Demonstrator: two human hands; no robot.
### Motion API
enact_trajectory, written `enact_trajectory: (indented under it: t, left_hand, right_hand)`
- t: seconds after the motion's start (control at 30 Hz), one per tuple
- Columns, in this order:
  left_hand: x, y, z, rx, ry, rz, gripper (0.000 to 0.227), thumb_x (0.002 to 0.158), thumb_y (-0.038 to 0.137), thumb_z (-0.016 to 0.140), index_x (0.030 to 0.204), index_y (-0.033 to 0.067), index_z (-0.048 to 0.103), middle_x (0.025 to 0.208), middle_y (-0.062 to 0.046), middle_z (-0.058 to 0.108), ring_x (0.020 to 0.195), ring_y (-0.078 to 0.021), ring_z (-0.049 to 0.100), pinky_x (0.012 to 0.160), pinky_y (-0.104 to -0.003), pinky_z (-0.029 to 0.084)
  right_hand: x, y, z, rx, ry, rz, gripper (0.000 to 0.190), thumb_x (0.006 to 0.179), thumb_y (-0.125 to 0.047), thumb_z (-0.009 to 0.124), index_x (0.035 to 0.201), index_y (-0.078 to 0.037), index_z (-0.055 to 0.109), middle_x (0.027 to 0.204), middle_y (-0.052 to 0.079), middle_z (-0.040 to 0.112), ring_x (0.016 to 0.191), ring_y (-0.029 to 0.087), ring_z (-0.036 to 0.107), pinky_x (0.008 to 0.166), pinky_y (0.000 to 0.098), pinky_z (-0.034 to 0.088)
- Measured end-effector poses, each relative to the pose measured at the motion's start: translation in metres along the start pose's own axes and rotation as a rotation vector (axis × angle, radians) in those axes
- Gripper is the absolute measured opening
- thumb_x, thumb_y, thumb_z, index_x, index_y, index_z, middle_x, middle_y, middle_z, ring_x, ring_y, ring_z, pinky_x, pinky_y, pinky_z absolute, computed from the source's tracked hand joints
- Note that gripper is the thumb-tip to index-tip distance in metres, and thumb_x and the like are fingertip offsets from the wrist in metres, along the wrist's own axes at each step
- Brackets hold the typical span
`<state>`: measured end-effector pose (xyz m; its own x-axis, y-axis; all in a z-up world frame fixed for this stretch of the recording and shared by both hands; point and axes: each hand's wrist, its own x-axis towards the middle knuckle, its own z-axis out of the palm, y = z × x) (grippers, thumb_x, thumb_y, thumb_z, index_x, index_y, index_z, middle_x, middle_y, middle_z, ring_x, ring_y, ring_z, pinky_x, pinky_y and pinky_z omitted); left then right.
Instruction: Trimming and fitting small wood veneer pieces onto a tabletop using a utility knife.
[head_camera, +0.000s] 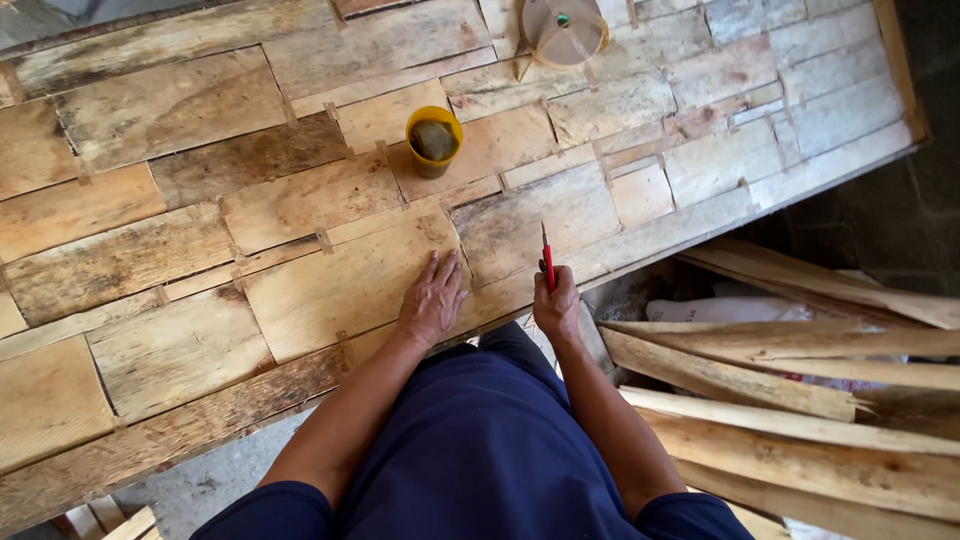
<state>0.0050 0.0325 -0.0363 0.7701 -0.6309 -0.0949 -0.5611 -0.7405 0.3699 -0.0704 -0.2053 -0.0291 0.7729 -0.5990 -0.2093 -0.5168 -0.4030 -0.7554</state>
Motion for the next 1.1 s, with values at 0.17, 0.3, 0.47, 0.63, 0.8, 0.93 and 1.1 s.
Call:
enact_trajectory:
  t: [0.17,0.3,0.47,0.63,0.8,0.93,1.1]
  left_hand:
    - [0.003,0.007,-0.005,-0.076,0.136,-0.052,0.041,0.099,0.029,0.063,0.131,0.0038,0.061,0.155,-0.011,0.047,0.140,-0.0420,0.049,0.110,-0.045,0.049]
    - [0.014,0.026,-0.012,-0.114,0.219,-0.167,0.035,0.095,0.027,0.066,0.121,0.0038,0.064,0.143,-0.012,0.055,0.127,-0.0373,0.062,0.096,-0.043,0.057]
    - [0.045,0.071,-0.039,-0.082,0.201,-0.465,0.055,0.089,0.034,0.071,0.131,0.0018,0.058,0.143,-0.016,0.053,0.107,-0.0348,0.066,0.080,-0.044,0.060]
    - [0.084,0.104,-0.045,0.023,0.154,-0.634,0.079,0.081,0.047,0.078,0.135,-0.0039,0.053,0.142,-0.021,0.048,0.112,-0.0346,0.062,0.075,-0.042,0.061]
    - [0.114,0.111,-0.036,0.079,-0.009,-0.837,0.096,0.067,0.052,0.089,0.131,-0.0087,0.051,0.139,-0.021,0.043,0.139,-0.0380,0.042,0.089,-0.041,0.060]
    - [0.123,0.114,-0.031,0.037,-0.037,-0.941,0.094,0.068,0.046,0.091,0.132,-0.0084,0.050,0.142,-0.021,0.042,0.141,-0.0395,0.040,0.097,-0.043,0.057]
    - [0.128,0.119,-0.028,-0.043,0.010,-1.015,0.095,0.068,0.035,0.094,0.137,-0.0072,0.045,0.153,-0.024,0.033,0.146,-0.0441,0.031,0.104,-0.047,0.051]
  right_hand:
    - [0.043,-0.001,0.004,0.043,0.004,-0.135,0.021,0.096,-0.022,0.070,0.100,-0.004,0.059,0.073,0.014,0.063,0.064,0.027,0.060,0.063,0.0417,0.049]
    - [0.095,-0.001,0.004,0.183,-0.002,-0.277,0.020,0.096,-0.019,0.071,0.105,-0.004,0.060,0.075,0.008,0.062,0.065,0.019,0.056,0.063,0.0361,0.050]
    - [0.170,-0.016,-0.016,0.335,-0.113,-0.283,0.023,0.095,-0.017,0.069,0.113,-0.004,0.065,0.077,0.002,0.064,0.068,0.012,0.055,0.063,0.0312,0.049]
    - [0.267,0.000,-0.023,0.360,-0.149,-0.360,0.016,0.099,-0.016,0.066,0.105,-0.002,0.070,0.083,0.000,0.071,0.075,0.008,0.061,0.068,0.0268,0.051]
    - [0.377,-0.014,-0.026,0.448,-0.079,-0.540,0.016,0.100,-0.017,0.069,0.100,-0.001,0.067,0.077,0.001,0.062,0.069,0.007,0.051,0.061,0.0271,0.046]
    - [0.450,-0.089,-0.046,0.315,-0.063,-0.532,0.026,0.097,-0.020,0.075,0.083,-0.002,0.062,0.063,0.002,0.053,0.059,0.009,0.043,0.052,0.0309,0.037]
    - [0.559,-0.155,-0.028,0.594,-0.008,-0.378,0.021,0.090,-0.014,0.082,0.081,-0.003,0.067,0.071,-0.001,0.062,0.066,0.007,0.051,0.060,0.0265,0.045]
